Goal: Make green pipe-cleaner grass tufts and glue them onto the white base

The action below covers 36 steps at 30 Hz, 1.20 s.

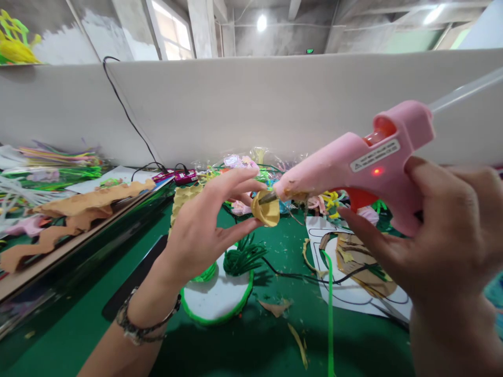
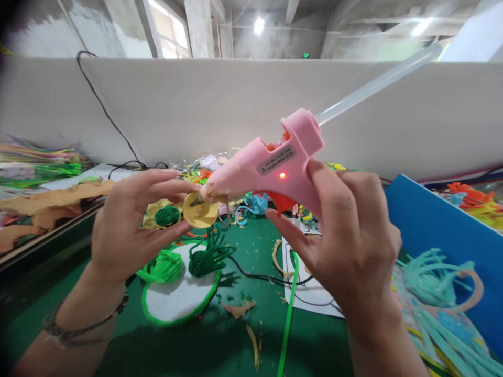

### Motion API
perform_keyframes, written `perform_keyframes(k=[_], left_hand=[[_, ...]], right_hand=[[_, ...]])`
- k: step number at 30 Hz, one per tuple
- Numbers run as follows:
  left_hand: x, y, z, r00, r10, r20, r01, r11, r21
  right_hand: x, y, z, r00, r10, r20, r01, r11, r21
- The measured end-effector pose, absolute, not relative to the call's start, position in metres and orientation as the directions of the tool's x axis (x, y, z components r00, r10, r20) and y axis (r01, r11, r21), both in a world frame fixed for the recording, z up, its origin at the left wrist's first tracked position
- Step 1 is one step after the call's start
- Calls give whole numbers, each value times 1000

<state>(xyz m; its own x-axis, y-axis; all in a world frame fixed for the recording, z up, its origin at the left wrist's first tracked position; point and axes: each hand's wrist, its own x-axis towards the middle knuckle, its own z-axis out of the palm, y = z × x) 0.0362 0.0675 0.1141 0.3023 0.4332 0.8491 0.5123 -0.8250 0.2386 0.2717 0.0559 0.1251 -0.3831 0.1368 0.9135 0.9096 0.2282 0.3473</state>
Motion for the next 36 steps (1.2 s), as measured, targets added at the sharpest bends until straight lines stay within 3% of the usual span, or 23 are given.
perform_keyframes(k=[11,23,28,36], left_hand=[[37,66,110,240,472,848,428,-836,344],[41,69,106,229,540,810,343,-823,452],[42,70,107,230,487,843,343,-851,398],[50,70,100,168,607,776,153,-794,588]], right_hand=[[274,59,125,-438,114,892,885,229,405],[274,54,124,-399,140,906,904,225,363],[272,55,124,-402,132,906,903,221,369],[271,53,126,-399,124,908,903,227,366]])
